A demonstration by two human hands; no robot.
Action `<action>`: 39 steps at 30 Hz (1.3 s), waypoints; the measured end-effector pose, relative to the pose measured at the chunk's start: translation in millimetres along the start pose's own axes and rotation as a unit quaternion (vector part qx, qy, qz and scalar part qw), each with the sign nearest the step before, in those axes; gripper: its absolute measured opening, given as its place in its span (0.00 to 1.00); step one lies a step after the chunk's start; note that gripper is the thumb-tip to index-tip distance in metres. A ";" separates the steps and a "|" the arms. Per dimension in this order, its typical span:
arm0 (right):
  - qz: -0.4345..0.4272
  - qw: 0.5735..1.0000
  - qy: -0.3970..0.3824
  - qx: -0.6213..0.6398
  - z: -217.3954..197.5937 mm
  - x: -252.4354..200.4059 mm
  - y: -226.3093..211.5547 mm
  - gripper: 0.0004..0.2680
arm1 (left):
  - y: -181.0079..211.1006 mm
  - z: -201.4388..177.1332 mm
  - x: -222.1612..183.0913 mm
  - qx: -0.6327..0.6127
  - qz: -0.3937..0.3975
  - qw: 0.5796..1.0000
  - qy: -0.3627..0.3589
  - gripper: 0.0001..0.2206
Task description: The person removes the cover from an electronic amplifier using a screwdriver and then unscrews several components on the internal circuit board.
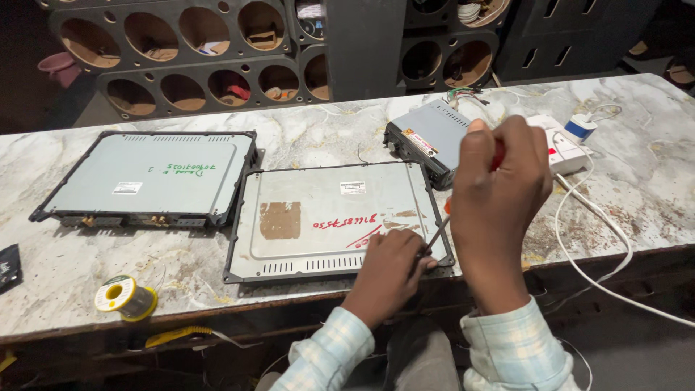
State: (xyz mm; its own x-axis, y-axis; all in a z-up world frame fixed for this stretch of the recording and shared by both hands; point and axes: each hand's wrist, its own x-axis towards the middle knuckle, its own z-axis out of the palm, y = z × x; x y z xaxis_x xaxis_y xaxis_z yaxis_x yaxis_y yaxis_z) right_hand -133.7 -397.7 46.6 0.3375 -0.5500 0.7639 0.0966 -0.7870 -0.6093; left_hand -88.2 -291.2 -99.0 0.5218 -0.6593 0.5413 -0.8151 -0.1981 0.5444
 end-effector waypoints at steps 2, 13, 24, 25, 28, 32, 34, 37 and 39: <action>-0.108 0.989 0.011 -0.098 -0.4 4.5 3.5 0.14 | 0.4 4.8 -1.6 -0.009 0.008 1.000 0.022 0.08; 0.095 0.965 0.006 0.245 21.8 10.7 14.7 0.12 | 3.8 2.9 -0.8 -0.022 0.025 0.999 0.023 0.14; 0.172 0.902 -0.138 0.371 15.6 9.3 11.6 0.10 | -17.7 2.9 5.4 -0.083 0.039 0.995 -0.029 0.09; 0.189 0.896 -0.110 0.386 12.4 9.5 12.0 0.10 | -21.9 1.3 5.7 -0.114 0.026 0.992 -0.038 0.10; 0.106 0.918 -0.042 0.381 10.2 2.3 7.5 0.11 | -29.3 -7.6 7.6 -0.192 0.000 0.980 -0.053 0.17; 0.184 0.947 -0.014 0.264 16.1 -3.3 -1.2 0.15 | -21.4 -13.2 9.0 -0.189 -0.052 0.979 -0.059 0.23; 0.189 0.945 0.029 0.266 23.3 0.8 -0.8 0.18 | -18.0 -13.2 9.2 -0.183 -0.079 0.978 -0.066 0.22; 0.046 0.953 0.042 0.298 29.7 -0.3 1.2 0.13 | -18.1 -12.8 12.1 -0.213 -0.090 0.971 -0.066 0.18; -0.058 0.973 0.066 0.212 31.1 -5.1 3.5 0.13 | -18.7 -11.4 13.5 -0.221 -0.098 0.968 -0.065 0.16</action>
State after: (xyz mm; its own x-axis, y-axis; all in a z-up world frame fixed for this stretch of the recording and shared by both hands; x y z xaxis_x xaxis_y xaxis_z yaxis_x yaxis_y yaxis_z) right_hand -106.0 -389.0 34.0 0.1806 -0.5182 0.8360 0.5139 -0.6750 -0.5294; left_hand -63.1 -288.1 -94.5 0.5959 -0.7318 0.3308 -0.5015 -0.0173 0.8650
